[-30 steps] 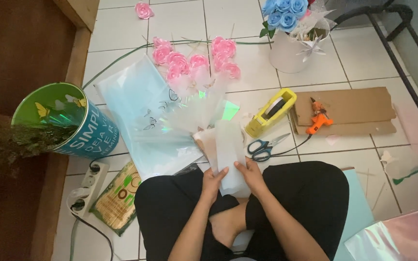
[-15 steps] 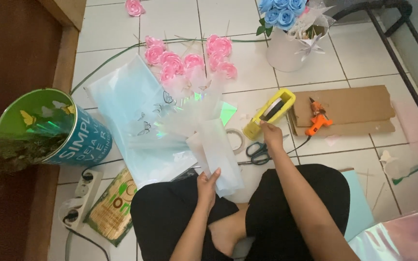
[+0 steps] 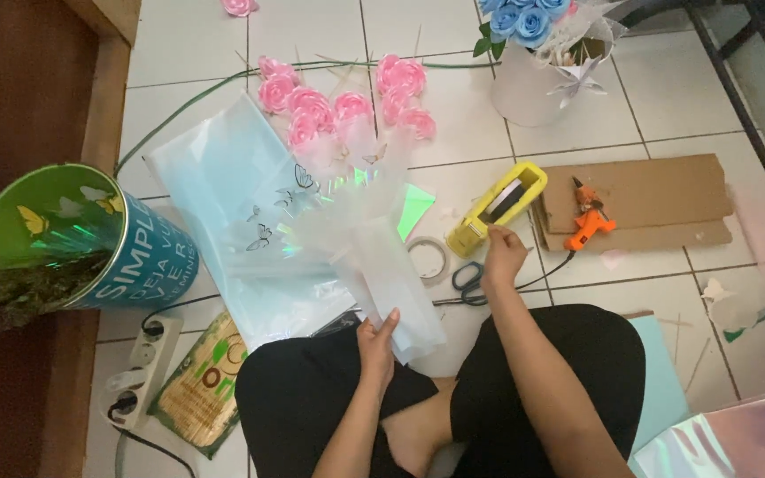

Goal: Assembling and wrapping a decorative flower bouquet with paper and butterfly ornaments.

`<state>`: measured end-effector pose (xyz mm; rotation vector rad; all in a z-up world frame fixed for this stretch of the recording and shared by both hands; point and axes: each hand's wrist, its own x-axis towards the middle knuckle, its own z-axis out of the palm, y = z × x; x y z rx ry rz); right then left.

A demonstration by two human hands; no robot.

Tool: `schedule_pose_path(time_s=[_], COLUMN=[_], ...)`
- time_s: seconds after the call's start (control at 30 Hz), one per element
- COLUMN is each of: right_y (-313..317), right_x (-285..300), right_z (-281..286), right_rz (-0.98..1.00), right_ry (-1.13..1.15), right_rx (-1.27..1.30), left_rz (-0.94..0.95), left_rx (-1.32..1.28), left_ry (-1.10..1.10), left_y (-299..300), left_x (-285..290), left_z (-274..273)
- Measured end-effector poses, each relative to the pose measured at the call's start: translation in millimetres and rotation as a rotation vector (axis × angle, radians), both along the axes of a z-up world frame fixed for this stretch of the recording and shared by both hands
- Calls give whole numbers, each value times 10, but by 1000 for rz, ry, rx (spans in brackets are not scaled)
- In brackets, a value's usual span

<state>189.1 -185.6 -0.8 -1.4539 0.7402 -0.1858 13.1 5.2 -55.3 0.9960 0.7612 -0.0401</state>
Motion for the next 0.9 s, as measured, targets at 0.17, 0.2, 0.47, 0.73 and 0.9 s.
schedule_pose_path(time_s=[0.17, 0.2, 0.47, 0.73, 0.9], right_y=[-62, -28, 39, 234, 159], right_x=[35, 38, -67, -191, -47], right_z=[-115, -56, -103, 354, 26], right_rz=[236, 265, 28, 113, 30], right_ry=[135, 110, 58, 180, 222], right_rx=[-161, -199, -34, 307, 338], left_rz=[11, 2, 31, 7, 21], left_rx=[1, 7, -11, -20, -23], left_ry=[-8, -14, -19, -25, -6], left_y=[-23, -28, -18, 4, -25], left_x=[-8, 6, 3, 20, 9], left_z=[88, 91, 67, 78, 138])
